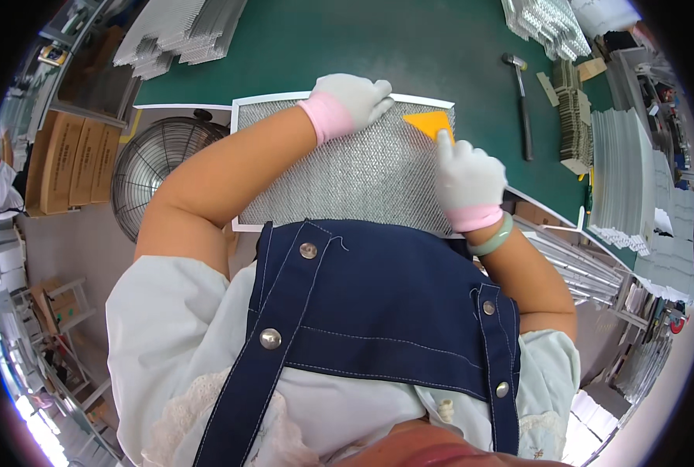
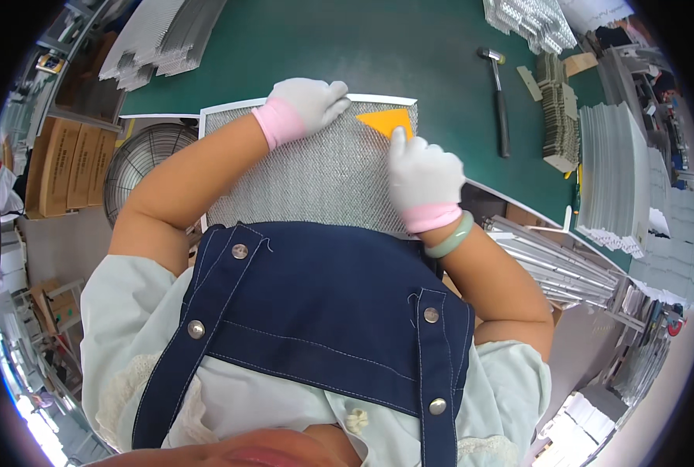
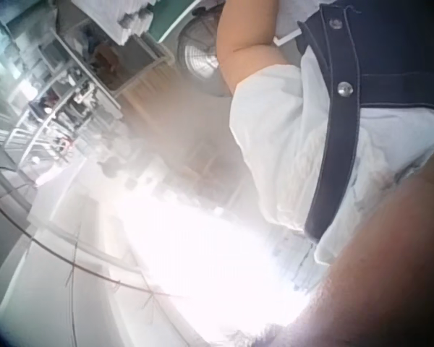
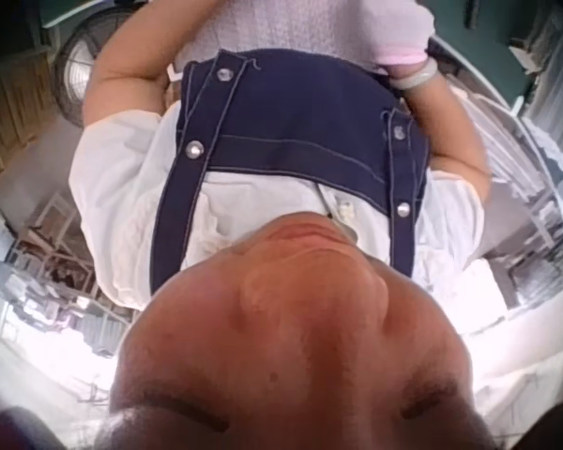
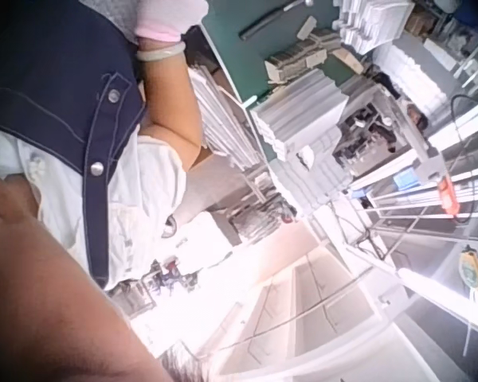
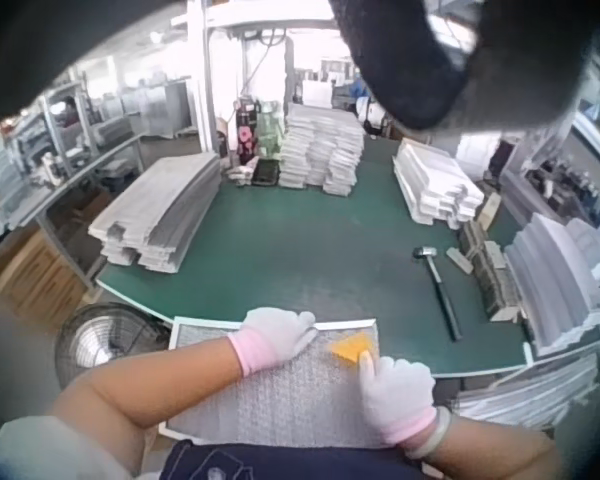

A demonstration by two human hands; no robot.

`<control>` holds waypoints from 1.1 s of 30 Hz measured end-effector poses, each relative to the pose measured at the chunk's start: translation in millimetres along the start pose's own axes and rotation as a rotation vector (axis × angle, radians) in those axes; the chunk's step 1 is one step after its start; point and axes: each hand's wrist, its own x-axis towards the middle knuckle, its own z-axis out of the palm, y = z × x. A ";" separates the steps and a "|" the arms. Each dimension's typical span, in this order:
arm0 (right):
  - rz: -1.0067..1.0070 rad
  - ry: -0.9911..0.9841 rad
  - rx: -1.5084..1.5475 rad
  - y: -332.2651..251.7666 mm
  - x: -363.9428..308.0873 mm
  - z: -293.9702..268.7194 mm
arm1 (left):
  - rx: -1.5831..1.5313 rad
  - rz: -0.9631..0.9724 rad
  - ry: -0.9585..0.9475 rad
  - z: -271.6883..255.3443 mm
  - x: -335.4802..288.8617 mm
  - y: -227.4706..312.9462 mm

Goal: The person assembles metal mesh frames by placing a mesh sheet into a frame, securing it with a handheld press tool, and using a hammer to tap the edges. The person handles multiple frames sequentially, stacking the finished units on the table.

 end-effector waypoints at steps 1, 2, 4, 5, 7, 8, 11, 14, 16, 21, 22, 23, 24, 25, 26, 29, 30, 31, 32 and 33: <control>-0.005 0.022 0.026 -9.4 -3.3 5.9 | 0.006 0.015 -0.014 0.0 3.9 0.3; 0.008 -0.012 0.074 -19.6 -4.2 14.1 | -0.019 0.025 -0.060 -1.8 6.0 -0.6; 0.040 -0.064 0.160 -32.5 5.6 21.2 | -0.099 0.063 -0.043 2.3 9.9 -12.9; 0.067 -0.085 0.201 -36.6 12.3 21.7 | -0.137 0.079 -0.035 5.2 9.4 -18.0; 0.141 -0.119 0.289 -36.9 25.3 29.4 | -0.234 0.072 -0.180 -16.7 8.9 -21.7; 0.190 -0.133 0.341 -35.8 31.4 36.2 | -0.307 0.061 -0.231 -19.4 12.8 -29.4; 0.192 -0.125 0.411 -37.1 33.5 39.1 | -0.475 -0.024 -0.355 -33.1 19.0 -39.7; 0.038 -0.077 0.391 -47.0 14.6 26.2 | -0.510 -0.052 -0.394 -36.0 17.4 -45.2; 0.011 -0.095 0.427 -56.6 14.8 20.1 | -0.553 -0.088 -0.406 -40.2 16.6 -42.0; -0.051 -0.152 0.494 -81.7 60.1 5.8 | -0.623 -0.120 -0.444 -33.9 19.7 -49.1; -0.060 -0.215 0.483 -87.8 63.1 10.3 | -0.657 -0.132 -0.449 -31.4 20.9 -50.8; -0.041 -0.196 0.462 -92.3 63.4 17.2 | -0.691 -0.144 -0.455 -28.1 21.9 -52.3; -0.024 -0.178 0.442 -97.1 64.4 21.1 | -0.726 -0.156 -0.459 -28.1 21.1 -51.5; -0.006 -0.160 0.422 -100.3 64.9 23.8 | -0.713 -0.157 -0.458 -29.2 20.9 -51.4; 0.013 -0.170 0.458 -101.1 64.3 25.6 | -0.700 -0.158 -0.457 -31.2 20.7 -51.2; 0.011 -0.224 0.518 -90.9 65.4 11.0 | -0.687 -0.138 -0.459 -32.3 21.1 -54.4; -0.029 -0.254 0.518 -85.0 62.8 6.5 | -0.687 -0.130 -0.462 -32.4 20.3 -54.7; -0.070 -0.284 0.517 -81.8 62.3 4.0 | -0.720 -0.135 -0.459 -32.9 20.1 -54.0; -0.063 -0.303 0.522 -81.6 65.3 4.0 | -0.752 -0.140 -0.455 -33.9 20.5 -52.6; -0.050 -0.326 0.531 -82.9 66.8 4.8 | -0.784 -0.144 -0.459 -33.3 19.3 -50.1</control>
